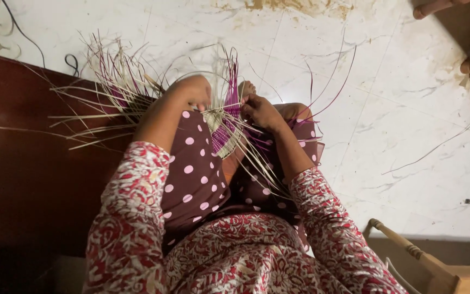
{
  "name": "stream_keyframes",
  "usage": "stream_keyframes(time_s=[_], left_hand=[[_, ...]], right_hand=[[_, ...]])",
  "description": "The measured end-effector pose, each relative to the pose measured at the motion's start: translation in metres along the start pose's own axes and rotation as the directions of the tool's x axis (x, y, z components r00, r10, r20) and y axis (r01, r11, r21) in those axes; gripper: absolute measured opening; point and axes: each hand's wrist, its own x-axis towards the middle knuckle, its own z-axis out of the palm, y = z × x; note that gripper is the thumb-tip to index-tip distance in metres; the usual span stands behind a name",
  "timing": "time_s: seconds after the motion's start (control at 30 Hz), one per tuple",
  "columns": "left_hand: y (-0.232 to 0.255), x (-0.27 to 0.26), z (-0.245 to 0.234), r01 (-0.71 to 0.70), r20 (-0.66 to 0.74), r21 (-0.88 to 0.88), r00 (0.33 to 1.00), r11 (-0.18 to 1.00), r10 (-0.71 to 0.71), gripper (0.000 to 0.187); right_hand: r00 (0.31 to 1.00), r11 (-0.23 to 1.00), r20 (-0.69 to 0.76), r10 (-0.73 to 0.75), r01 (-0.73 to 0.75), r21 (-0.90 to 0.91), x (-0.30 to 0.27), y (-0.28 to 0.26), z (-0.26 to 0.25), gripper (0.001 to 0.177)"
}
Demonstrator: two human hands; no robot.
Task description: The person is weaving thin, flexible fibers together to create a patterned mat or basket using their hands.
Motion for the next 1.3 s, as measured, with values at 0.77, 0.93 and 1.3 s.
stream_keyframes(time_s=[0.77,0.93,1.3], left_hand=[[-0.019,-0.023,-0.013,-0.311,-0.314,0.095,0.892,0.946,0.325,0.033],[0.013,-0.068,-0.001,-0.268,-0.255,0.198,0.915,0.943,0.313,0.033],[-0.010,0.014,0.008,0.014,-0.097,0.045,0.995,0.999,-0.009,0.041]], right_hand=[[0.974,0.746,-0.046,-0.222,0.139,-0.651,0.032,-0.074,0.079,0.017],[0.962,0.808,0.092,-0.259,0.267,-0.526,0.002,-0.105,0.067,0.022],[0.995,0.613,0.040,-0.090,0.087,-0.785,-0.008,-0.109,0.088,0.034]])
